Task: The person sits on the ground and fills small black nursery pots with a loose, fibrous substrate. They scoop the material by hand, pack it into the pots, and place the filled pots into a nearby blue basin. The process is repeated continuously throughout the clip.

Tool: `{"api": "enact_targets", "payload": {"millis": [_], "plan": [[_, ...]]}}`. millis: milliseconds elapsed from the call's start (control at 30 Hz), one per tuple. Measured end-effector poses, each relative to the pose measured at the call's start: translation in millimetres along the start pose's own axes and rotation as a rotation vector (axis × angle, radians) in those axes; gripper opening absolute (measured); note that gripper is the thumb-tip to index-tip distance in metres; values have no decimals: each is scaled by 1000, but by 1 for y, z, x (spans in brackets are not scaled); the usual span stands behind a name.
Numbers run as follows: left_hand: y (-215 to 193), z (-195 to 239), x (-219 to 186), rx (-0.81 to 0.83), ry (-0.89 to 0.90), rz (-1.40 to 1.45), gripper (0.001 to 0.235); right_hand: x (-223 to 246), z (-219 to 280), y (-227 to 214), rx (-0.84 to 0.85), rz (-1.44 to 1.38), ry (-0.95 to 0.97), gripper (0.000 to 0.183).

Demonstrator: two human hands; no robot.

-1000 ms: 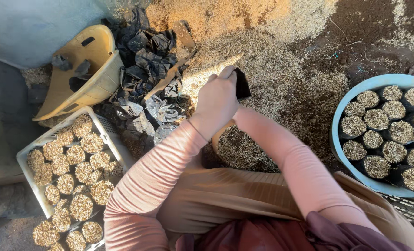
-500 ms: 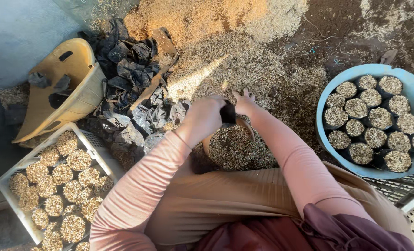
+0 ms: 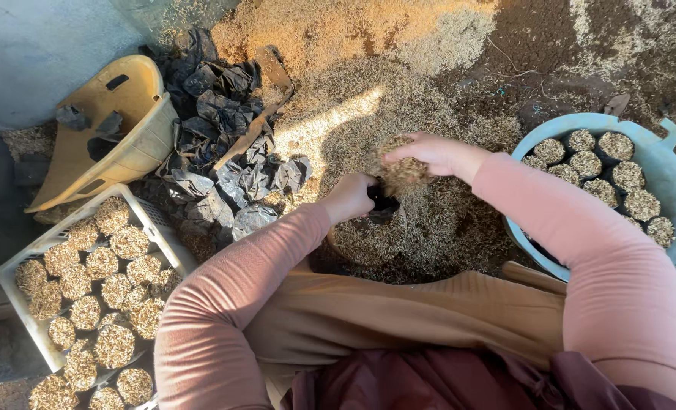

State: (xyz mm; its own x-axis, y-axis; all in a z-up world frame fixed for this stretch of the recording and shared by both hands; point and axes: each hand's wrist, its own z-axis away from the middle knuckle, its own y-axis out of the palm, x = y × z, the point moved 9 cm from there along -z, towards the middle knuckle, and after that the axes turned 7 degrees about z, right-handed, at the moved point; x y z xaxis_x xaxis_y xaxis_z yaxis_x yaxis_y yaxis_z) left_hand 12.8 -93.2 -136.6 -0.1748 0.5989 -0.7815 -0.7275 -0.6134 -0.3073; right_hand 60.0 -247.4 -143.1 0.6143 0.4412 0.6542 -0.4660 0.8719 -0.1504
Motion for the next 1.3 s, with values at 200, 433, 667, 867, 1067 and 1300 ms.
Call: {"api": "enact_targets", "payload": {"millis": [200,433,667,867,1067,1300], "plan": [[7,-8,8,-42,-123,149,28,23,49,57,-60,-194,-122,66],[12,-15,32,-67,-170,352,31,21,63,66,-162,547,-232,49],[17,-14,36,-36,-166,336,35,12,57,68,-111,827,-149,55],[1,0,21,-98,-61,15,24,16,43,78,-17,999,-483,21],[-8,9,15,-162,-57,-169,44,2,-5,1,-170,593,-223,24],[10,13,2,-81,142,-262,63,-91,-33,6,-197,235,206,96]]}}
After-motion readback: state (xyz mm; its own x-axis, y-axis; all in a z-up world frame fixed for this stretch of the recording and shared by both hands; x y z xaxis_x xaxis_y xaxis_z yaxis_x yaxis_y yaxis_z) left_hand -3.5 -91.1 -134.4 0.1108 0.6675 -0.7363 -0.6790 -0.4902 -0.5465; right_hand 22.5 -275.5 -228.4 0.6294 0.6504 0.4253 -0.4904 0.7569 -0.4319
